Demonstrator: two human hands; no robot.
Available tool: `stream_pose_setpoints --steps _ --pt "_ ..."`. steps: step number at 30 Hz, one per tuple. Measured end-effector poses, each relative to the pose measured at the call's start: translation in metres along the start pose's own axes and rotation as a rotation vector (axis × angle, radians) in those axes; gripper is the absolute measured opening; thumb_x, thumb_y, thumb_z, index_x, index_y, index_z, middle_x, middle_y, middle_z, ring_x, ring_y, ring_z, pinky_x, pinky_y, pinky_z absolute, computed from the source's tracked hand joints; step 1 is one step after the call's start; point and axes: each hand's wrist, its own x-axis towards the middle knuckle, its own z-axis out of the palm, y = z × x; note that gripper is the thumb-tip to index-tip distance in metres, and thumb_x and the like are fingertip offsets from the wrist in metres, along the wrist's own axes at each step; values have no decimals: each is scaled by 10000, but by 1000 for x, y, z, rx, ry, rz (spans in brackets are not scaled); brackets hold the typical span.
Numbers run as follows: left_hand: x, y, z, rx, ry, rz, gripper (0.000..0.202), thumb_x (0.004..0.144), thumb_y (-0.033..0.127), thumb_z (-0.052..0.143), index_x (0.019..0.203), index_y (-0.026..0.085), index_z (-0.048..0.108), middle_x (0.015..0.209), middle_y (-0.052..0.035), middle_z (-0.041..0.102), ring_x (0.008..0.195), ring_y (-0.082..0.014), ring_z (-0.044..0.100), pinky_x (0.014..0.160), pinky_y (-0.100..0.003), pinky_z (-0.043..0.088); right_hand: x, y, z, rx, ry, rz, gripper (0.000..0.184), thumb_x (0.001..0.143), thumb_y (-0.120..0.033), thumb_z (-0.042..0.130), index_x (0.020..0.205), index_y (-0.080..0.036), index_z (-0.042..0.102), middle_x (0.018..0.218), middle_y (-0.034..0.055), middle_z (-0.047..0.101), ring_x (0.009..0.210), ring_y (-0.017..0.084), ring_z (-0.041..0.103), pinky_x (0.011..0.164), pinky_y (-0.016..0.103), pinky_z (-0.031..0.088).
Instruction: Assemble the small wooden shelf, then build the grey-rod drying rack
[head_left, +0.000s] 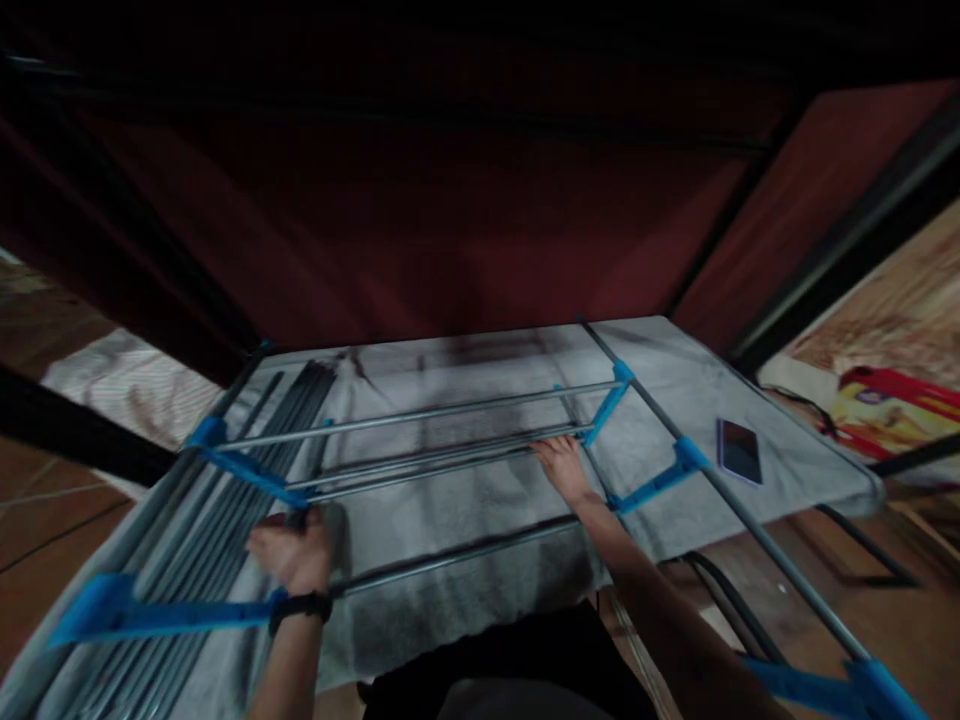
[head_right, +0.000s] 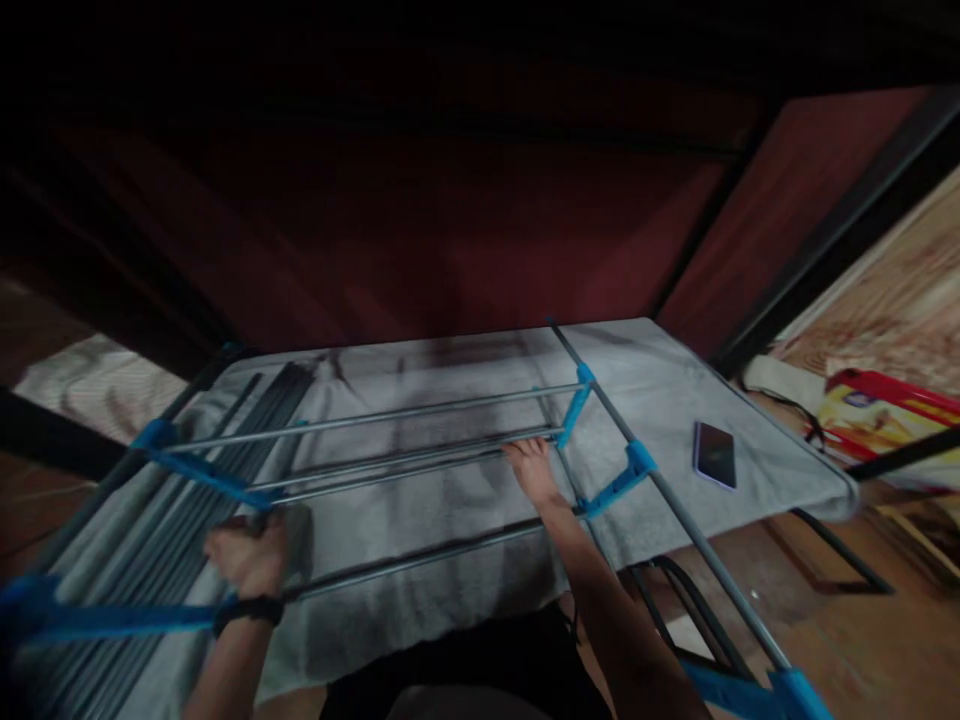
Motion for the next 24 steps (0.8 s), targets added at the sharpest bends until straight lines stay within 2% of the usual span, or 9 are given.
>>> stream_pose_setpoints --steps 2,5,6,8,13,16,18,21,24 --pt "-7 6 -1 3 15 102 401 919 378 415 1225 155 547 1111 -149 601 1081 -342 553 857 -451 463 2 -2 -4 45 -10 21 305 943 -282 501 1153 -388 694 1047 11 727 1139 317 558 1047 554 337" --pt "-15 22 -2 29 -92 481 426 960 344 332 1254 181 593 1241 -147 594 1145 -320 542 974 -441 426 2 -3 -7 99 -13 42 289 916 -305 545 1143 -409 692 999 5 733 1145 328 568 1065 574 326" --pt "-16 27 -2 48 -125 567 444 966 341 321 1276 185 599 1272 -146 596 1163 -320 536 1006 -448 404 2 -4 -8 112 -12 47 290 916 -313 546 1150 -407 688 1001 5 734 1150 325 568 1071 574 324" --pt "-12 34 1 80 -180 651 459 974 332 316 1307 204 606 1294 -132 617 1196 -311 528 1063 -457 353 1 -5 -9 127 -5 57 298 928 -332 523 1175 -398 676 1007 0 732 1162 309 566 1084 564 325" --pt "3 36 7 82 -291 662 427 968 301 352 1234 256 682 1245 -80 690 1187 -286 551 1087 -444 321 3 -7 -10 159 19 86 313 947 -315 489 1197 -392 661 999 -10 729 1159 273 577 1107 525 328" --pt "7 36 5 83 -307 653 405 957 295 379 1181 285 716 1208 -59 716 1155 -283 574 1056 -442 340 -3 -6 -8 185 51 91 322 923 -258 495 1161 -378 676 1043 -2 716 1154 261 571 1112 494 335" --pt "7 36 4 87 -305 645 401 956 294 382 1172 299 720 1193 -48 725 1154 -276 581 1039 -431 351 -13 1 -4 204 120 127 325 912 -221 460 1120 -331 685 1127 22 688 1161 250 556 1095 461 365" --pt "7 37 4 101 -295 642 412 966 311 369 1190 286 714 1197 -51 725 1156 -275 584 1029 -422 362 -33 22 -1 212 333 338 293 881 -187 426 1063 -227 651 1147 96 639 1139 252 538 1047 431 406" --pt "6 37 6 113 -287 651 422 974 318 359 1201 262 710 1203 -61 721 1161 -275 583 1040 -418 357 -44 47 0 214 493 614 293 830 -178 452 1097 -183 574 1085 114 606 1086 259 530 990 418 430"
